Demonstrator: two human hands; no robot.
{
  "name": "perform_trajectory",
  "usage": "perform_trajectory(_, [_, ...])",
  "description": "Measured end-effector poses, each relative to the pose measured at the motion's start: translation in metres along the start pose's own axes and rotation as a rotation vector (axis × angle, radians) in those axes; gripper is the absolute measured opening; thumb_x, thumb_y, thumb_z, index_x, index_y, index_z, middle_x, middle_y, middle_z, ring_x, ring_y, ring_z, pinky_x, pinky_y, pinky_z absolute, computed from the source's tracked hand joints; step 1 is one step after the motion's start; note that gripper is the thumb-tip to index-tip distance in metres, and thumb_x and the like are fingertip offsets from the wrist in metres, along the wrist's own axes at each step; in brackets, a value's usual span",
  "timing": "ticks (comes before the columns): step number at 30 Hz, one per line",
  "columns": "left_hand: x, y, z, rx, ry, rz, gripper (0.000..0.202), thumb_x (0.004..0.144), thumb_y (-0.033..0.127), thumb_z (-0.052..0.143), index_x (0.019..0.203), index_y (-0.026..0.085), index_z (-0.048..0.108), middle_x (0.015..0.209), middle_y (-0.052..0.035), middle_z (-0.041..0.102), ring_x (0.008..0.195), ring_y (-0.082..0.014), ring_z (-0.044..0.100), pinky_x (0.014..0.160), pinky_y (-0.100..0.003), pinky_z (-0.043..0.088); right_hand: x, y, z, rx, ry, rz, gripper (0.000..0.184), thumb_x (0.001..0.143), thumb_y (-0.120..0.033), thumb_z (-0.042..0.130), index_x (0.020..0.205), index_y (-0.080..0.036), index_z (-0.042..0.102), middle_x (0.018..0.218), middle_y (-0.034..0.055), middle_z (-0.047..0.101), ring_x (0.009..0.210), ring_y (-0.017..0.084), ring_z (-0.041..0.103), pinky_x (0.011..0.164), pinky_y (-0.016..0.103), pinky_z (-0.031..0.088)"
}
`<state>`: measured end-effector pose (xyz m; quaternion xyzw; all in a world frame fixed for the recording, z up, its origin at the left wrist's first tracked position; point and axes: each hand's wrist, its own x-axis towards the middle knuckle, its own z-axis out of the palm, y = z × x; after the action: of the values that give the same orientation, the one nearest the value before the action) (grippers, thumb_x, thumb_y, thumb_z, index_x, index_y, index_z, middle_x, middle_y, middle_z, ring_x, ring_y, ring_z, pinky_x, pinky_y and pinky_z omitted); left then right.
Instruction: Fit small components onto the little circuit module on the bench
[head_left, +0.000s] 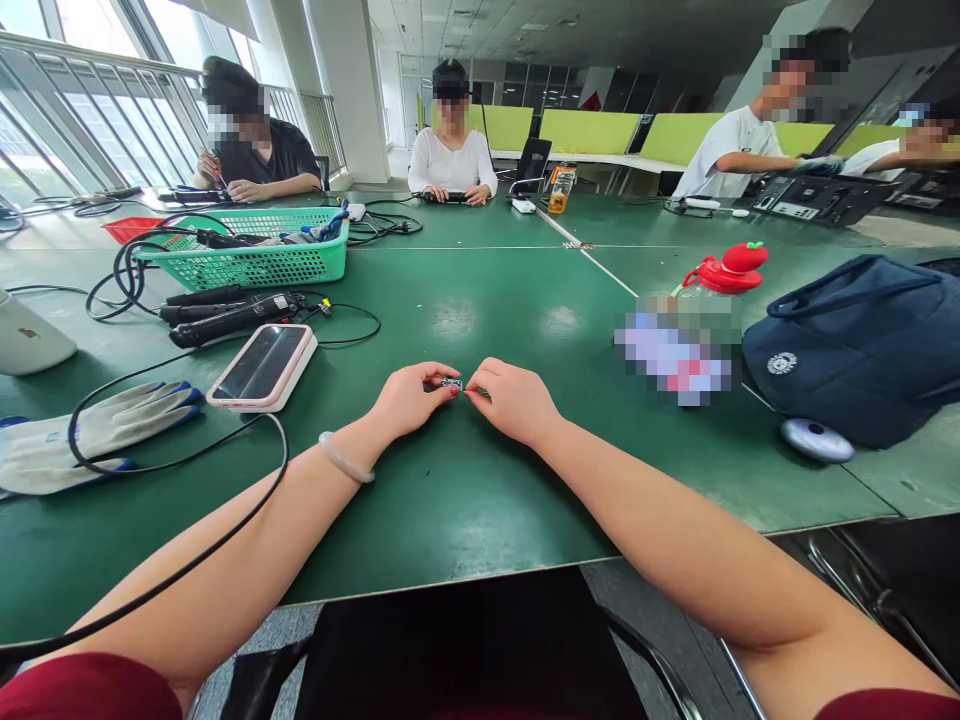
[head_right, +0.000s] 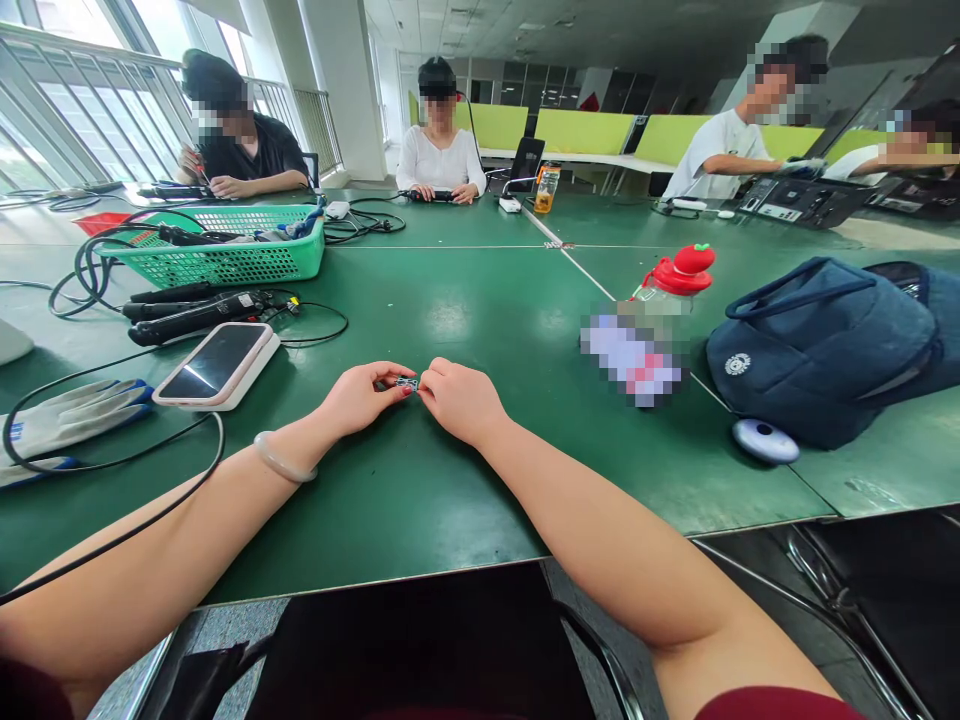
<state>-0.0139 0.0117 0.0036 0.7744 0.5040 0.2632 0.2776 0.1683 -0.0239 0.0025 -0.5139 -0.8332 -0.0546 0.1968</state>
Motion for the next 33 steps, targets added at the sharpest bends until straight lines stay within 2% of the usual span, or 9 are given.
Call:
perform_trajectory(6, [0.000, -0.001, 0.002, -0.138, -0.004, -0.011, 0.032, 0.068, 0.038, 0.069, 0.093, 0.020, 0.068, 0.087, -0.0038, 0.070, 0.081, -0.0183, 0.062, 0.076, -0.031, 0.047, 0.000, -0.003, 0.000, -0.076, 0.009, -0.024, 0.027, 0.095, -0.029, 0.042, 0.086, -0.017, 0.065, 0.090, 0.0059, 0.062, 0.075, 0.015, 0.055, 0.059, 0.027, 0.031])
perform_trajectory(12, [0.000, 0.002, 0.002, -0.190, 0.003, -0.008, 0.031, 0.064, 0.038, 0.073, 0.087, 0.018, 0.068, 0.086, -0.0045, 0.070, 0.081, -0.0190, 0.063, 0.078, -0.034, 0.048, 0.000, -0.005, -0.003, -0.138, 0.007, -0.045, 0.031, 0.096, -0.027, 0.038, 0.083, -0.016, 0.065, 0.085, 0.0079, 0.062, 0.073, 0.015, 0.052, 0.058, 0.029, 0.028])
perform_trajectory(15, [0.001, 0.001, 0.002, -0.286, -0.020, -0.016, 0.032, 0.062, 0.035, 0.075, 0.086, 0.017, 0.067, 0.086, -0.0053, 0.070, 0.082, -0.0190, 0.063, 0.080, -0.035, 0.048, -0.001, -0.005, -0.005, -0.133, 0.005, -0.065, 0.034, 0.096, -0.027, 0.037, 0.083, -0.016, 0.066, 0.085, 0.0081, 0.062, 0.073, 0.016, 0.052, 0.059, 0.029, 0.029])
perform_trajectory(21, [0.001, -0.001, -0.001, -0.669, -0.169, -0.051, 0.040, 0.066, 0.037, 0.075, 0.097, 0.014, 0.065, 0.093, -0.0074, 0.072, 0.089, -0.0177, 0.065, 0.091, -0.036, 0.045, -0.003, -0.002, -0.006, 0.059, 0.126, -0.067, 0.035, 0.097, -0.036, 0.038, 0.093, -0.019, 0.069, 0.091, 0.0066, 0.064, 0.080, 0.015, 0.055, 0.068, 0.027, 0.037])
perform_trajectory(24, [0.000, 0.001, -0.002, -0.708, -0.177, -0.061, 0.040, 0.068, 0.039, 0.074, 0.098, 0.015, 0.064, 0.095, -0.0076, 0.072, 0.093, -0.0179, 0.065, 0.094, -0.036, 0.043, -0.002, 0.005, -0.007, 0.231, 0.158, -0.027, 0.025, 0.094, -0.031, 0.046, 0.100, -0.023, 0.069, 0.095, 0.0038, 0.065, 0.083, 0.014, 0.057, 0.073, 0.025, 0.041])
perform_trajectory(27, [0.000, 0.003, -0.001, -0.675, -0.173, -0.098, 0.041, 0.067, 0.037, 0.076, 0.099, 0.014, 0.063, 0.093, -0.0083, 0.073, 0.093, -0.0191, 0.066, 0.094, -0.037, 0.044, 0.001, 0.019, -0.007, 0.291, 0.038, 0.095, 0.019, 0.088, -0.023, 0.056, 0.103, -0.023, 0.069, 0.094, 0.0023, 0.065, 0.078, 0.013, 0.057, 0.070, 0.025, 0.042])
perform_trajectory(29, [0.000, 0.003, 0.000, -0.648, -0.166, -0.113, 0.042, 0.067, 0.036, 0.076, 0.101, 0.014, 0.063, 0.090, -0.0081, 0.073, 0.092, -0.0197, 0.066, 0.093, -0.039, 0.045, 0.003, 0.029, -0.005, 0.275, -0.098, 0.156, 0.020, 0.081, -0.026, 0.065, 0.100, -0.022, 0.070, 0.091, 0.0022, 0.065, 0.074, 0.013, 0.056, 0.068, 0.026, 0.042])
perform_trajectory(31, [0.001, 0.002, 0.001, -0.616, -0.166, -0.112, 0.042, 0.068, 0.036, 0.075, 0.102, 0.015, 0.064, 0.087, -0.0077, 0.073, 0.091, -0.0200, 0.066, 0.093, -0.040, 0.044, 0.004, 0.036, -0.002, 0.277, -0.169, 0.193, 0.021, 0.077, -0.027, 0.069, 0.098, -0.022, 0.070, 0.089, 0.0015, 0.064, 0.073, 0.013, 0.055, 0.069, 0.026, 0.042])
perform_trajectory(33, [0.001, 0.002, 0.001, -0.583, -0.176, -0.104, 0.042, 0.069, 0.035, 0.074, 0.104, 0.015, 0.064, 0.085, -0.0069, 0.072, 0.090, -0.0198, 0.066, 0.093, -0.040, 0.044, 0.005, 0.039, 0.001, 0.292, -0.196, 0.218, 0.012, 0.077, -0.026, 0.069, 0.088, -0.022, 0.071, 0.086, 0.0008, 0.063, 0.072, 0.012, 0.055, 0.068, 0.025, 0.041])
